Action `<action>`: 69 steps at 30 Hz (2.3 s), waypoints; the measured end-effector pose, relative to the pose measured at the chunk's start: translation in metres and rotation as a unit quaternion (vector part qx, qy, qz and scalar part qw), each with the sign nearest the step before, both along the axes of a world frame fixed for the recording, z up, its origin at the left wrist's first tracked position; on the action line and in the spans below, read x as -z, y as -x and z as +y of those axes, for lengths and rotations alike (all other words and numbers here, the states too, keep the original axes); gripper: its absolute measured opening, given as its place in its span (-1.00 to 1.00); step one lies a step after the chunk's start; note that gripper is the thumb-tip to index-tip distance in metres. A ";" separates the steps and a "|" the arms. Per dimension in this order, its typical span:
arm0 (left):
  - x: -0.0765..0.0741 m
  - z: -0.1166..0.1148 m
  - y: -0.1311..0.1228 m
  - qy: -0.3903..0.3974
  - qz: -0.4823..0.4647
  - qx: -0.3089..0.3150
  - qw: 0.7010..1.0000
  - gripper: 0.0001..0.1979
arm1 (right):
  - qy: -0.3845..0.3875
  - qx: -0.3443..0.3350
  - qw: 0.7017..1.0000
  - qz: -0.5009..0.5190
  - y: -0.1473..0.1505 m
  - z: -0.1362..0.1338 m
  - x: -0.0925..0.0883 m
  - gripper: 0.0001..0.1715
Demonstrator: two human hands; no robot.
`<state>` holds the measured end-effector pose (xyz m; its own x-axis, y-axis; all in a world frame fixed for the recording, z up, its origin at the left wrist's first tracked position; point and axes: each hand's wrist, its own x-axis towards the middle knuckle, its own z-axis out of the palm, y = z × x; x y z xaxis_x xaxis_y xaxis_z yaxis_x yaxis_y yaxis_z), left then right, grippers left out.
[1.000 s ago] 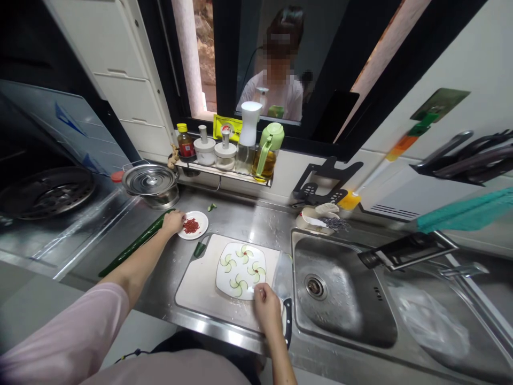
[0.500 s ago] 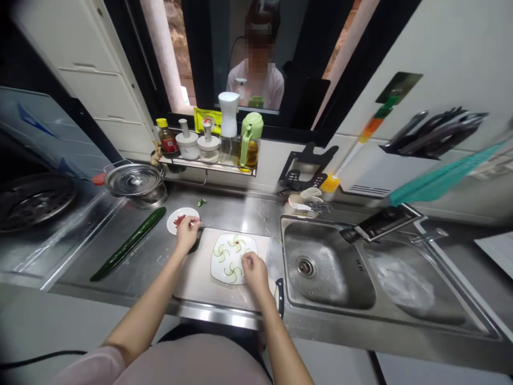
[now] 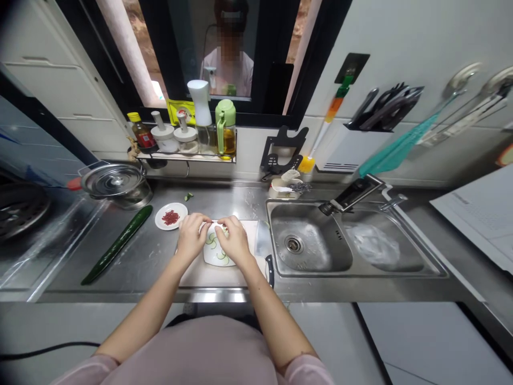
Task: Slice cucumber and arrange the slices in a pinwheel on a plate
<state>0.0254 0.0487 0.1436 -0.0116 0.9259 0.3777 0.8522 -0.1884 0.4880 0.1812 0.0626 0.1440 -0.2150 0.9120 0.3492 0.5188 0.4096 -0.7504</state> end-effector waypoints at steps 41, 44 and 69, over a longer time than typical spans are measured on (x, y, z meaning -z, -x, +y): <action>0.070 -0.025 0.002 0.221 -0.051 0.014 0.974 -0.81 | 0.214 0.021 0.970 -0.112 -0.029 -0.027 0.085 -0.80; 0.079 -0.027 -0.005 0.258 -0.014 0.025 0.966 -0.84 | 0.229 0.013 0.956 -0.185 -0.024 -0.032 0.093 -0.81; 0.104 -0.021 -0.033 0.300 0.077 0.042 0.950 -0.82 | 0.228 0.003 0.921 -0.317 -0.012 -0.031 0.104 -0.77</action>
<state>0.0580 0.0279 0.0399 0.0852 0.9702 -0.2270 0.9163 0.0132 0.4003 0.1932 0.0314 0.0397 -0.2386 0.9346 -0.2639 0.9129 0.1232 -0.3891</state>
